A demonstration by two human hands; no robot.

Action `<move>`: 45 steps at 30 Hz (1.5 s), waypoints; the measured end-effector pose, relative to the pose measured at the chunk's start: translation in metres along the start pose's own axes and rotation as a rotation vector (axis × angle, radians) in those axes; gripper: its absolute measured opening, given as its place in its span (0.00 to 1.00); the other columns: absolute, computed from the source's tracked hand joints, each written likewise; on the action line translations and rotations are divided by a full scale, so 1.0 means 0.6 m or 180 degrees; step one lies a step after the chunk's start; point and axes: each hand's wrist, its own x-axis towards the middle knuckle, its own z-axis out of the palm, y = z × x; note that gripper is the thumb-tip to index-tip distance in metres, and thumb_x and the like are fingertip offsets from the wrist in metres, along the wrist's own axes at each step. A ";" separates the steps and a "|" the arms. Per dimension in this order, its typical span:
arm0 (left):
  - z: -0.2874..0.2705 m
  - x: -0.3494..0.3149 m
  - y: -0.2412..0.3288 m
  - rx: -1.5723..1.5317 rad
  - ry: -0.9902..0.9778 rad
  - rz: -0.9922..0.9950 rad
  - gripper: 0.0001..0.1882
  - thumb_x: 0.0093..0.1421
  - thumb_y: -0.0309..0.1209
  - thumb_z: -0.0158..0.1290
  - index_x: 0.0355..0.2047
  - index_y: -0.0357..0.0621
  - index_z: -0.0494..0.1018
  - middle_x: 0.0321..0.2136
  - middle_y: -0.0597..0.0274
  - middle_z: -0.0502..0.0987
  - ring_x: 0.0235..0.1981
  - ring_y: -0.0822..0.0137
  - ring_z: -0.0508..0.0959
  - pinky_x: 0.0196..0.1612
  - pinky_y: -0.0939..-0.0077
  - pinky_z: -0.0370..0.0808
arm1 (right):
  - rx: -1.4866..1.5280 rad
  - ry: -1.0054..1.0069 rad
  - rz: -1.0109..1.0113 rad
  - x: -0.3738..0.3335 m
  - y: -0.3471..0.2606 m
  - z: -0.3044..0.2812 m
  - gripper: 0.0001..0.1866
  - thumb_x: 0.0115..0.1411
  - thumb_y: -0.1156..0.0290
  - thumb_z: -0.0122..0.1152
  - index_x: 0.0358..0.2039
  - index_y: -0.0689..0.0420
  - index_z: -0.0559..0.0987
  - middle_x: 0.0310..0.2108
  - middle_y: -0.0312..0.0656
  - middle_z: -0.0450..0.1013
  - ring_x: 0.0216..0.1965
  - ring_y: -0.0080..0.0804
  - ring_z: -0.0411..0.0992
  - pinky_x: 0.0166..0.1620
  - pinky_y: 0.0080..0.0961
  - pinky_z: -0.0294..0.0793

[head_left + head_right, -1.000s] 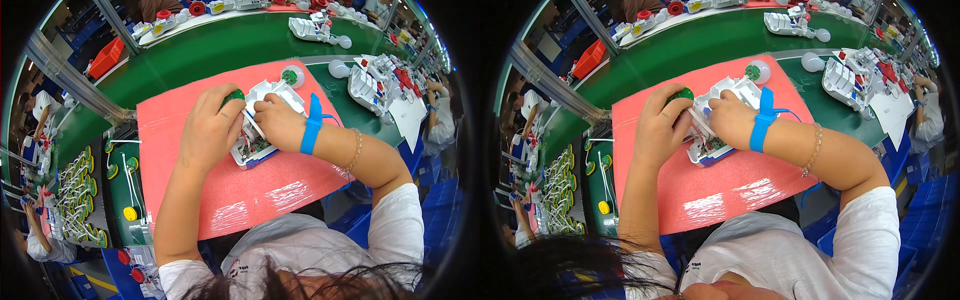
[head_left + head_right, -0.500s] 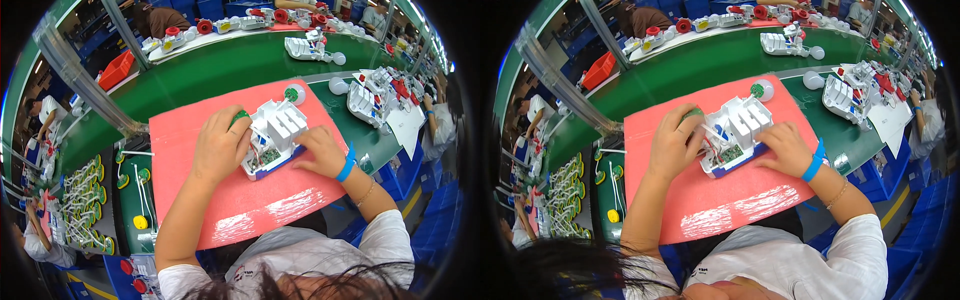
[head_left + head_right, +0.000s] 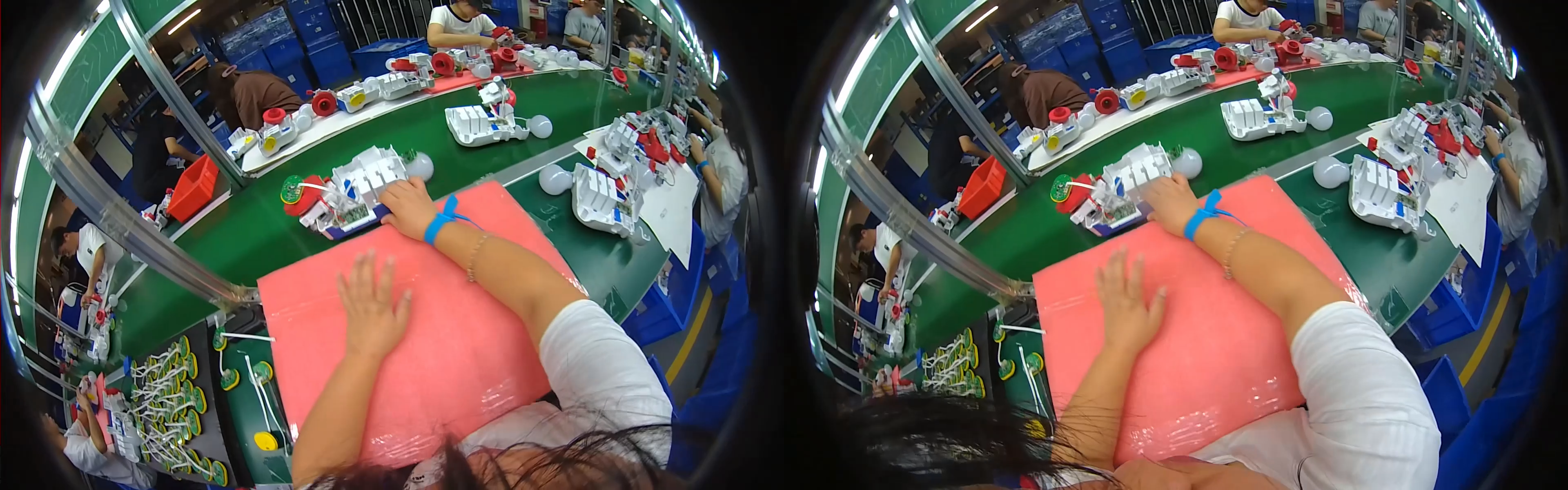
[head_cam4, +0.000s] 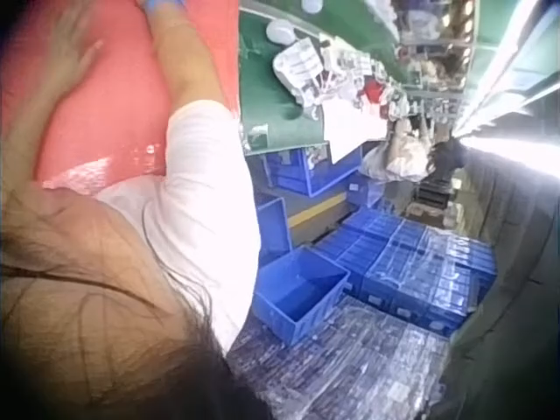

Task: Assemble the internal components and housing of an electronic lamp on a factory production line.

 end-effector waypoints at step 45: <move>-0.075 0.043 0.009 -0.3415 -0.1881 -0.2324 0.47 0.54 0.34 0.56 0.63 0.41 0.35 0.60 0.47 0.51 0.53 0.57 0.66 0.52 0.66 0.66 | 0.2087 -0.1203 0.0769 -0.087 -0.092 -0.328 0.19 0.54 0.60 0.58 0.41 0.60 0.73 0.40 0.44 0.71 0.41 0.36 0.70 0.43 0.28 0.69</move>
